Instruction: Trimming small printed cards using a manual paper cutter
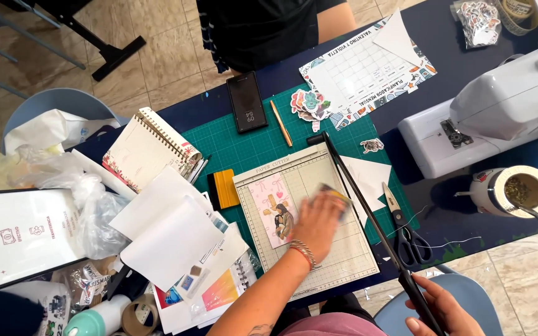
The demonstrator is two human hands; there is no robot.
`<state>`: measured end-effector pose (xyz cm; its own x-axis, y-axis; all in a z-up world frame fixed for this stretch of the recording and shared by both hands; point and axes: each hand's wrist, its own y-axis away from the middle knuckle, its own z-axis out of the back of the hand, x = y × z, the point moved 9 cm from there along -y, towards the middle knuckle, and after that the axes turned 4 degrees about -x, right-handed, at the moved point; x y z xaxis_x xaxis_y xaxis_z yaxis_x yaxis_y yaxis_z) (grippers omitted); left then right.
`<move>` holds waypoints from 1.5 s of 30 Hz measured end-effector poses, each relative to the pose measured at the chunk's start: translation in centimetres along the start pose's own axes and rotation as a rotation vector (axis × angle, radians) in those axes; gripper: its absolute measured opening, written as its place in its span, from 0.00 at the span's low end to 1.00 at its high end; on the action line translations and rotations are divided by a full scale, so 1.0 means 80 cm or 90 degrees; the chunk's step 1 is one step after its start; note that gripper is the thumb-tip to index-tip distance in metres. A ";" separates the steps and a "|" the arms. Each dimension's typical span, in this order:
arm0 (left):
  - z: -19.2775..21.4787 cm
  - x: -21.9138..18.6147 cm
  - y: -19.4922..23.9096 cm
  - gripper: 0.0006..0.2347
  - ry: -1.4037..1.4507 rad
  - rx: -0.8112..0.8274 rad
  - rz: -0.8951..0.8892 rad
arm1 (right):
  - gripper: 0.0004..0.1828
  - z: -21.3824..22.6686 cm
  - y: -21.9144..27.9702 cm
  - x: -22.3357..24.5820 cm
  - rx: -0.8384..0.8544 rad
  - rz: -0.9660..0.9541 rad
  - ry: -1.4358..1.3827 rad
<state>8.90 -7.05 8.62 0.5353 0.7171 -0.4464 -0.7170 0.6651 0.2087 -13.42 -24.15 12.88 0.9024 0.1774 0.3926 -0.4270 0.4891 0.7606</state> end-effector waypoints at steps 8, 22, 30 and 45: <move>-0.088 -0.005 -0.031 0.29 -0.076 0.030 -0.112 | 0.41 -0.012 -0.023 -0.017 0.021 0.038 0.385; -0.103 -0.058 0.026 0.26 -0.086 -0.022 -0.266 | 0.40 -0.024 -0.025 -0.020 0.025 0.096 0.324; -0.188 -0.101 0.033 0.41 -0.266 0.196 -0.225 | 0.40 -0.019 -0.023 -0.018 -0.016 0.086 0.306; -0.113 0.051 -0.039 0.32 -0.091 -0.091 0.073 | 0.48 -0.051 -0.037 -0.018 0.043 0.191 0.355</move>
<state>9.31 -8.08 -1.69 0.4969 0.8156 -0.2963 -0.8277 0.5481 0.1207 -13.22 -22.38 7.94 0.6293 0.7254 0.2789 -0.6516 0.2970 0.6980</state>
